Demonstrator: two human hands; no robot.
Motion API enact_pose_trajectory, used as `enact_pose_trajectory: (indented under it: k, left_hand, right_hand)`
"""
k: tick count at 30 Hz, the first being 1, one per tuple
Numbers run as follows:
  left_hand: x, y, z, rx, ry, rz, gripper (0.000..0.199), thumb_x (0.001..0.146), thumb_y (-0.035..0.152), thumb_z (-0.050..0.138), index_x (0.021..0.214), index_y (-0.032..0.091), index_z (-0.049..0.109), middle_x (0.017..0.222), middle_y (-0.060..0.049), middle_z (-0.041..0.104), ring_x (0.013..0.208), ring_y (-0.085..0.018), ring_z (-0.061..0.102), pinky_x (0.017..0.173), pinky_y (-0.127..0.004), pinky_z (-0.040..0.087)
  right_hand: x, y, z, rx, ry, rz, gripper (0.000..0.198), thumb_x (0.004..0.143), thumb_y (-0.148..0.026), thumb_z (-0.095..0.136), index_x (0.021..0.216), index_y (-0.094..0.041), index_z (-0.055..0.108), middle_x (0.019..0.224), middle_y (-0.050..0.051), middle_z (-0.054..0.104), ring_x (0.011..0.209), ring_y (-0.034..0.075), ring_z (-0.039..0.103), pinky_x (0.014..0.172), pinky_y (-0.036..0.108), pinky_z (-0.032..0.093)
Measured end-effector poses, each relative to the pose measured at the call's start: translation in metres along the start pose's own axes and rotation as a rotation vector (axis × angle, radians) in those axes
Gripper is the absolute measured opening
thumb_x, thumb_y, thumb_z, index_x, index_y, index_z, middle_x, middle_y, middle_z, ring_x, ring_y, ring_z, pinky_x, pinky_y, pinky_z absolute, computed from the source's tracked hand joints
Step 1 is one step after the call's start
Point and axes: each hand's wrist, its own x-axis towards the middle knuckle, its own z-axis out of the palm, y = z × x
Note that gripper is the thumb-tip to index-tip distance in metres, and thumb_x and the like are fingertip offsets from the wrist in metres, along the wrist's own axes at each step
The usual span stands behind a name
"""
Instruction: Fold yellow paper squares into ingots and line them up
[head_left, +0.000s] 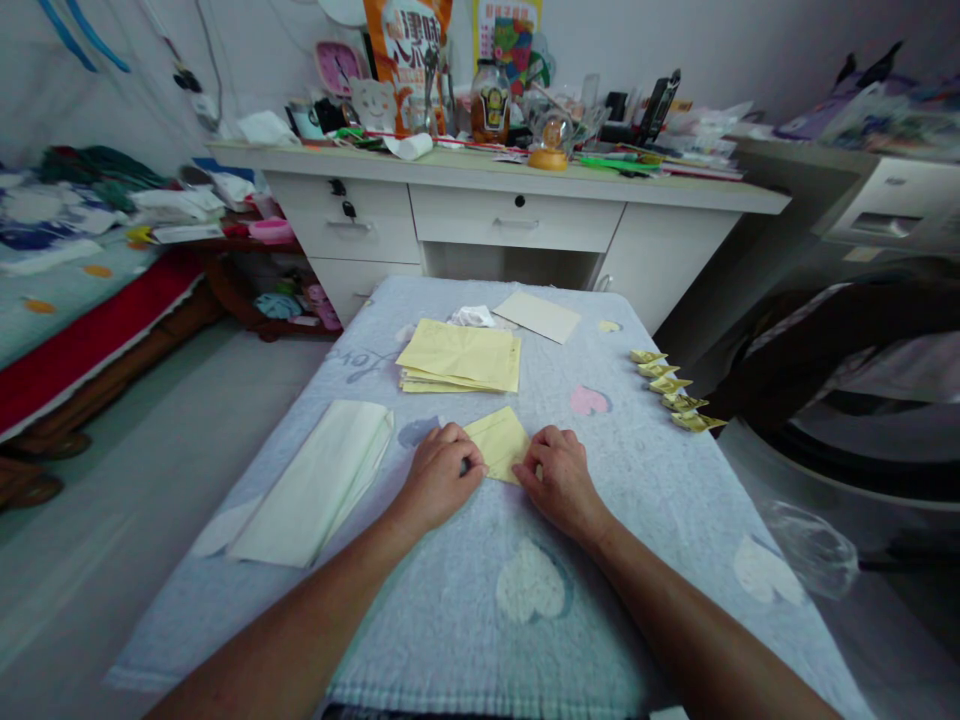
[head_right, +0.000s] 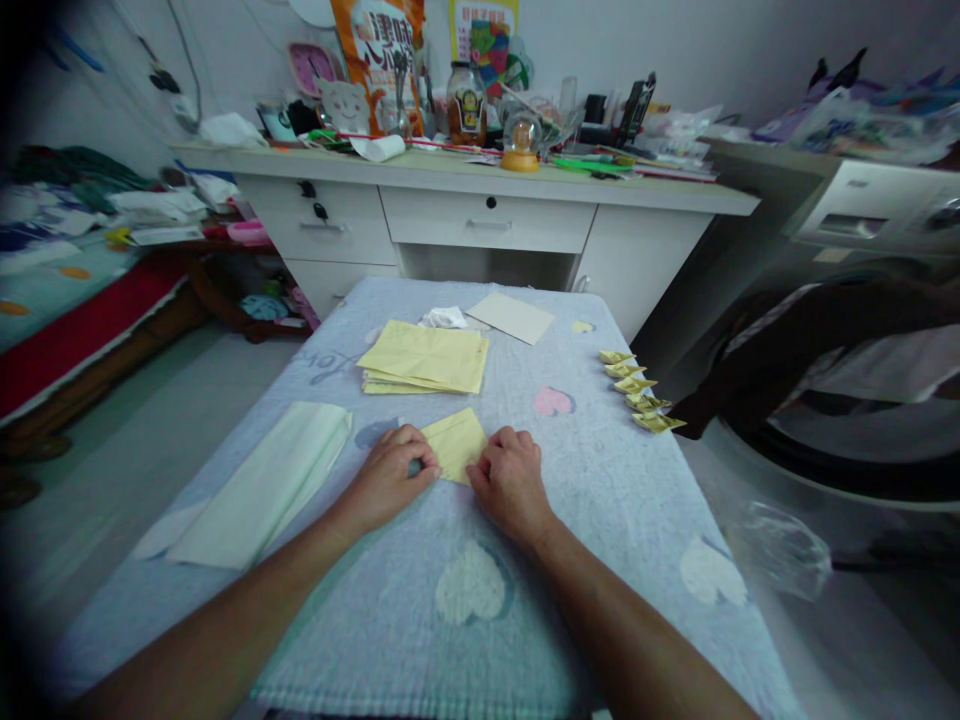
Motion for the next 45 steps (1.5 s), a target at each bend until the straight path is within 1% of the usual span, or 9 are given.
enact_pose_trajectory:
  k: [12, 21, 28, 38, 41, 44, 45]
  left_hand:
    - [-0.0011, -0.0021, 0.0032, 0.056, -0.001, 0.04, 0.009, 0.078, 0.017, 0.06, 0.071, 0.019, 0.064, 0.086, -0.003, 0.058, 0.087, -0.019, 0.053, 0.082, -0.035, 0.042]
    - [-0.0018, -0.0007, 0.0036, 0.083, -0.002, 0.034, 0.008, 0.08, 0.019, 0.06, 0.074, 0.02, 0.064, 0.087, -0.003, 0.057, 0.088, -0.02, 0.052, 0.083, -0.035, 0.041]
    - [-0.0019, 0.0, 0.0043, 0.105, 0.002, 0.035, 0.009, 0.081, 0.019, 0.059, 0.074, 0.02, 0.064, 0.087, -0.004, 0.058, 0.088, -0.02, 0.053, 0.082, -0.035, 0.041]
    - [-0.0047, 0.0023, 0.0033, 0.144, -0.009, 0.047, 0.007, 0.082, 0.019, 0.058, 0.078, 0.02, 0.063, 0.09, -0.004, 0.057, 0.089, -0.021, 0.052, 0.081, -0.036, 0.041]
    - [-0.0044, 0.0034, 0.0022, 0.146, -0.017, 0.033, 0.007, 0.082, 0.019, 0.059, 0.077, 0.02, 0.063, 0.089, -0.004, 0.057, 0.089, -0.021, 0.052, 0.081, -0.035, 0.042]
    - [-0.004, 0.0035, 0.0019, 0.152, -0.015, 0.039, 0.007, 0.082, 0.018, 0.058, 0.077, 0.02, 0.063, 0.089, -0.004, 0.057, 0.088, -0.02, 0.051, 0.081, -0.035, 0.041]
    - [-0.0038, 0.0032, 0.0021, 0.153, -0.011, 0.042, 0.007, 0.082, 0.018, 0.058, 0.077, 0.02, 0.063, 0.089, -0.004, 0.057, 0.088, -0.02, 0.051, 0.08, -0.035, 0.041]
  right_hand:
    - [-0.0012, -0.0029, 0.0022, -0.02, 0.034, 0.024, 0.017, 0.08, -0.023, 0.065, 0.064, -0.017, 0.062, 0.088, 0.006, 0.056, 0.088, 0.02, 0.045, 0.076, 0.033, 0.03]
    - [-0.0013, -0.005, 0.0013, -0.055, 0.028, 0.015, 0.02, 0.083, -0.024, 0.061, 0.065, -0.017, 0.061, 0.089, 0.006, 0.056, 0.086, 0.02, 0.045, 0.074, 0.033, 0.03]
    - [-0.0022, -0.0047, 0.0031, -0.057, 0.054, 0.007, 0.018, 0.082, -0.022, 0.061, 0.065, -0.017, 0.06, 0.087, 0.006, 0.055, 0.086, 0.02, 0.044, 0.073, 0.033, 0.03]
    - [-0.0021, -0.0074, 0.003, -0.108, 0.034, 0.016, 0.017, 0.083, -0.023, 0.06, 0.067, -0.017, 0.059, 0.089, 0.007, 0.055, 0.086, 0.021, 0.044, 0.074, 0.034, 0.031]
    - [-0.0028, -0.0086, 0.0023, -0.118, 0.034, 0.021, 0.014, 0.082, -0.023, 0.06, 0.07, -0.018, 0.059, 0.089, 0.007, 0.054, 0.087, 0.022, 0.044, 0.074, 0.034, 0.032]
    - [-0.0039, -0.0098, 0.0005, -0.116, 0.053, 0.02, 0.005, 0.081, -0.021, 0.062, 0.08, -0.018, 0.06, 0.091, 0.008, 0.054, 0.089, 0.023, 0.044, 0.076, 0.035, 0.032]
    - [-0.0041, -0.0101, -0.0002, -0.111, 0.06, -0.001, 0.005, 0.081, -0.02, 0.062, 0.085, -0.018, 0.06, 0.093, 0.008, 0.054, 0.091, 0.023, 0.044, 0.078, 0.035, 0.032]
